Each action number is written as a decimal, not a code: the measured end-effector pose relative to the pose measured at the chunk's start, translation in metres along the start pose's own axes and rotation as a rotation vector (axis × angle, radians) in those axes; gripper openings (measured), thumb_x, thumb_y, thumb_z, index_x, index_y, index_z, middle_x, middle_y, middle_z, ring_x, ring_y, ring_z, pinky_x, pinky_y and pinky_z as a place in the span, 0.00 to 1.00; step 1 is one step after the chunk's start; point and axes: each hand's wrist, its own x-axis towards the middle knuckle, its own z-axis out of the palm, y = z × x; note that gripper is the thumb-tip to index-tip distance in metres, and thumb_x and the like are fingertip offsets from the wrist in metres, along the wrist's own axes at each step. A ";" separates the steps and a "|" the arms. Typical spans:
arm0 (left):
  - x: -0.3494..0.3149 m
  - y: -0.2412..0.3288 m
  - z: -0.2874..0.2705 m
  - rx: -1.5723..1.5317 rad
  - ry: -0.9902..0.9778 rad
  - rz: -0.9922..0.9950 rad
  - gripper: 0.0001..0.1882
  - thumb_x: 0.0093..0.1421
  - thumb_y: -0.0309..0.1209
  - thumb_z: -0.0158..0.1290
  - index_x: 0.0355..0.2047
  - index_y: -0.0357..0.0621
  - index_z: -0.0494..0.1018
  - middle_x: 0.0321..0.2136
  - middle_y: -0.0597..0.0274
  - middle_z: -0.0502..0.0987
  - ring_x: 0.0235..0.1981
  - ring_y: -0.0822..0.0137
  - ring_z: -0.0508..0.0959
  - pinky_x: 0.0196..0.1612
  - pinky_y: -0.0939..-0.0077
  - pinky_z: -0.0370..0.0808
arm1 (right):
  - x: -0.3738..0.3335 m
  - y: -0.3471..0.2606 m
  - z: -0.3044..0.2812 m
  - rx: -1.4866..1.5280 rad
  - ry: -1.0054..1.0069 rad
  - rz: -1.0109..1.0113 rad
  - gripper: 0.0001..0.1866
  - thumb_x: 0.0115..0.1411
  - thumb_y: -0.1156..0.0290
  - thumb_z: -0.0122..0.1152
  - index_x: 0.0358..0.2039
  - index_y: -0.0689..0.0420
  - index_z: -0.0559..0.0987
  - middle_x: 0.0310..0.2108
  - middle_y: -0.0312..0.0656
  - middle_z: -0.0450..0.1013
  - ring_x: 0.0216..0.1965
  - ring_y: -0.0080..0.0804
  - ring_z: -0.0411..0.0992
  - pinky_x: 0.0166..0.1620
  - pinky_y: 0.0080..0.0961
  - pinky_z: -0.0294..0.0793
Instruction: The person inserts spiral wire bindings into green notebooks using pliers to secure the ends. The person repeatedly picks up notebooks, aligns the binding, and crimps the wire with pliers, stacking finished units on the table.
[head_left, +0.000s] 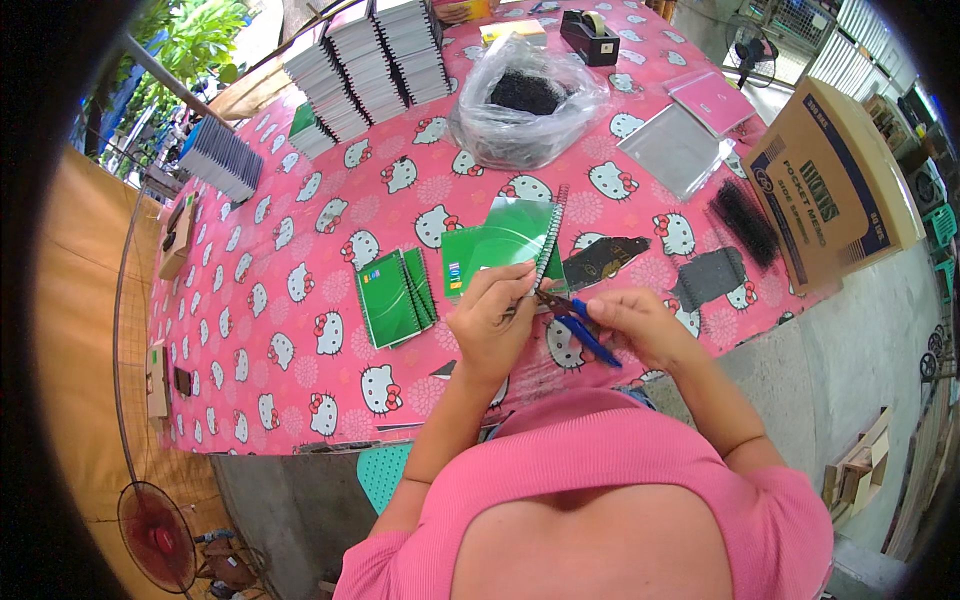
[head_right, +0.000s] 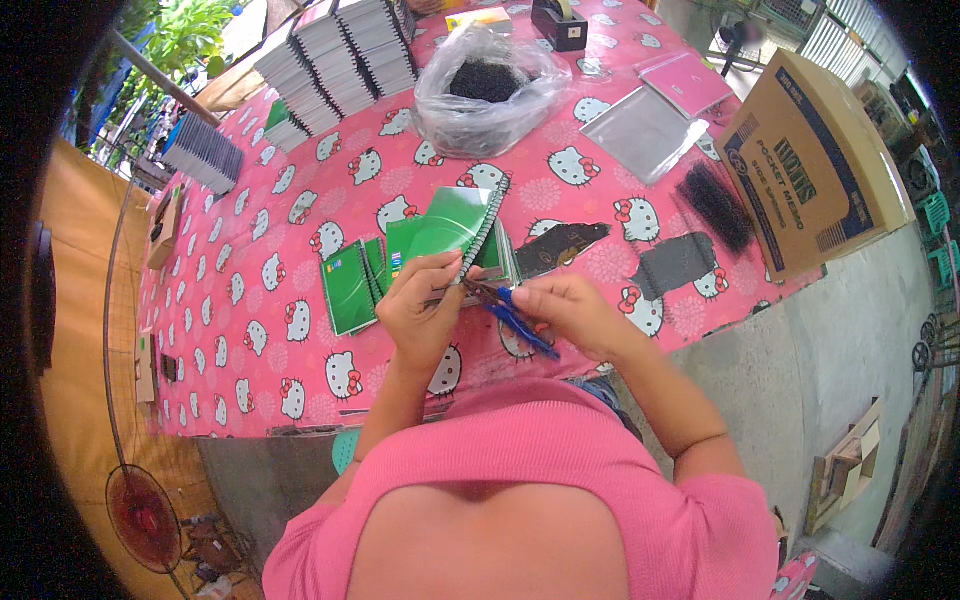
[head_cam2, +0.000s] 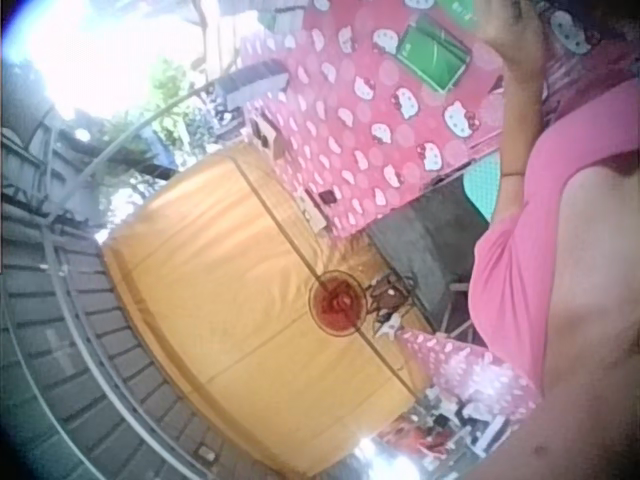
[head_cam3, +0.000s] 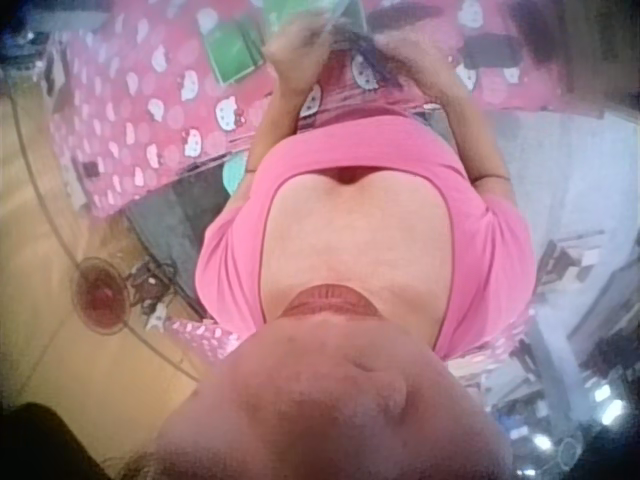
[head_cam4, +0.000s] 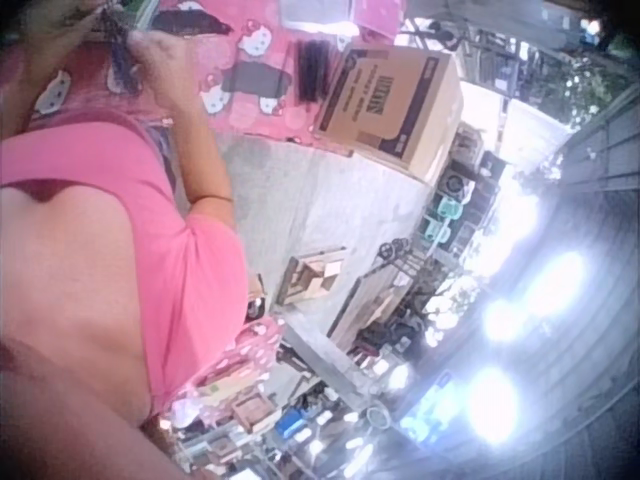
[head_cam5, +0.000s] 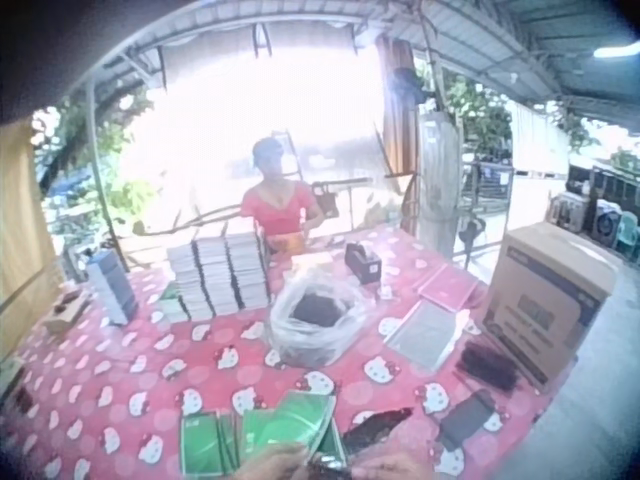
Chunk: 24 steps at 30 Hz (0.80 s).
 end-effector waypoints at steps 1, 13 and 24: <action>-0.001 -0.003 -0.002 0.033 -0.031 0.035 0.08 0.49 0.11 0.57 0.30 0.30 0.75 0.39 0.48 0.77 0.34 0.65 0.81 0.37 0.76 0.81 | 0.000 0.004 -0.003 0.101 -0.048 0.061 0.19 0.67 0.59 0.50 0.49 0.62 0.72 0.32 0.41 0.75 0.30 0.24 0.73 0.31 0.22 0.74; 0.012 -0.004 -0.018 0.302 -0.426 0.163 0.15 0.48 0.19 0.60 0.37 0.38 0.73 0.48 0.54 0.76 0.41 0.55 0.75 0.44 0.67 0.73 | 0.037 -0.017 -0.069 -1.255 0.377 -0.594 0.20 0.61 0.60 0.56 0.50 0.59 0.71 0.36 0.49 0.67 0.40 0.46 0.68 0.44 0.38 0.67; 0.009 -0.005 -0.017 0.292 -0.413 0.098 0.15 0.48 0.20 0.60 0.37 0.39 0.74 0.46 0.56 0.78 0.38 0.57 0.74 0.42 0.67 0.73 | 0.062 -0.043 -0.082 -1.570 0.355 -0.701 0.21 0.57 0.55 0.60 0.48 0.52 0.75 0.43 0.46 0.70 0.45 0.47 0.68 0.48 0.42 0.66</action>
